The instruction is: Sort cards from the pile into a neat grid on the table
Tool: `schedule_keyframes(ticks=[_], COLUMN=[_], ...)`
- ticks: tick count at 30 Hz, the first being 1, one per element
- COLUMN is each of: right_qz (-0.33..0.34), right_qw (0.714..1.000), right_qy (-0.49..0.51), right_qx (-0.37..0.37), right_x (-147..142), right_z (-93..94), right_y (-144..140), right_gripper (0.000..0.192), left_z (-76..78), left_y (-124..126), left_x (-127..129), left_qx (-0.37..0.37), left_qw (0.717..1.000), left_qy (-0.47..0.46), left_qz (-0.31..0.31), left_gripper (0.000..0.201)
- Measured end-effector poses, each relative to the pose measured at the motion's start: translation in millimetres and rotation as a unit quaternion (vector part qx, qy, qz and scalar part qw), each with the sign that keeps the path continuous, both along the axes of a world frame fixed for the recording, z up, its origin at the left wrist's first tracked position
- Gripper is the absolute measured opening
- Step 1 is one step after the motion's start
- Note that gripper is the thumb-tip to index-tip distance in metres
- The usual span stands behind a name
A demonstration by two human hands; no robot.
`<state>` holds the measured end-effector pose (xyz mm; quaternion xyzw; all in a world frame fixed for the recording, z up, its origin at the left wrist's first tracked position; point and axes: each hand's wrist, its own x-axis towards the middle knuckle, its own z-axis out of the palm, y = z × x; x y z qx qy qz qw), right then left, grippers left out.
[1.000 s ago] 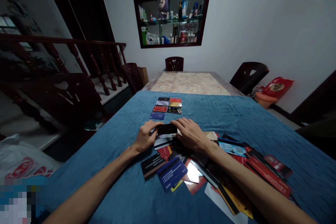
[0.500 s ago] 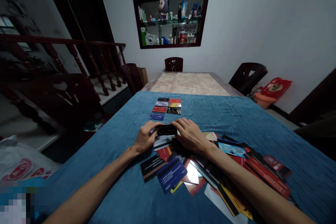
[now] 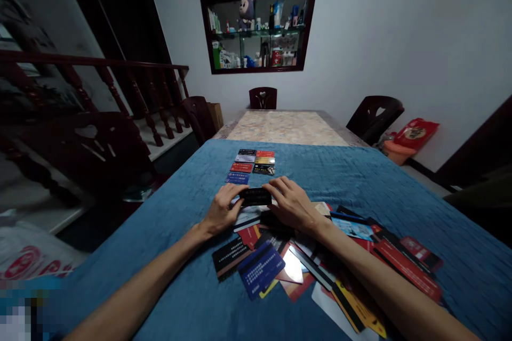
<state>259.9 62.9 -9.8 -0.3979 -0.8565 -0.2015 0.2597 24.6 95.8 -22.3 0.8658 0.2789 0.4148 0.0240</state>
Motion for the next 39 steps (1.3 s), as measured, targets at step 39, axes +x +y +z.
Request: schedule_keyframes(ticks=[39], right_qz=[0.003], right_qw=[0.999], right_qy=[-0.038], right_qx=[-0.039], right_x=[13.3], right_z=[25.3], right_y=[81.2], right_gripper=[0.046], left_z=[36.9], left_y=[85.5], left_x=[2.9], left_qx=[0.136], left_qw=[0.954], left_qy=[0.264], left_qz=[0.041], left_gripper=[0.052])
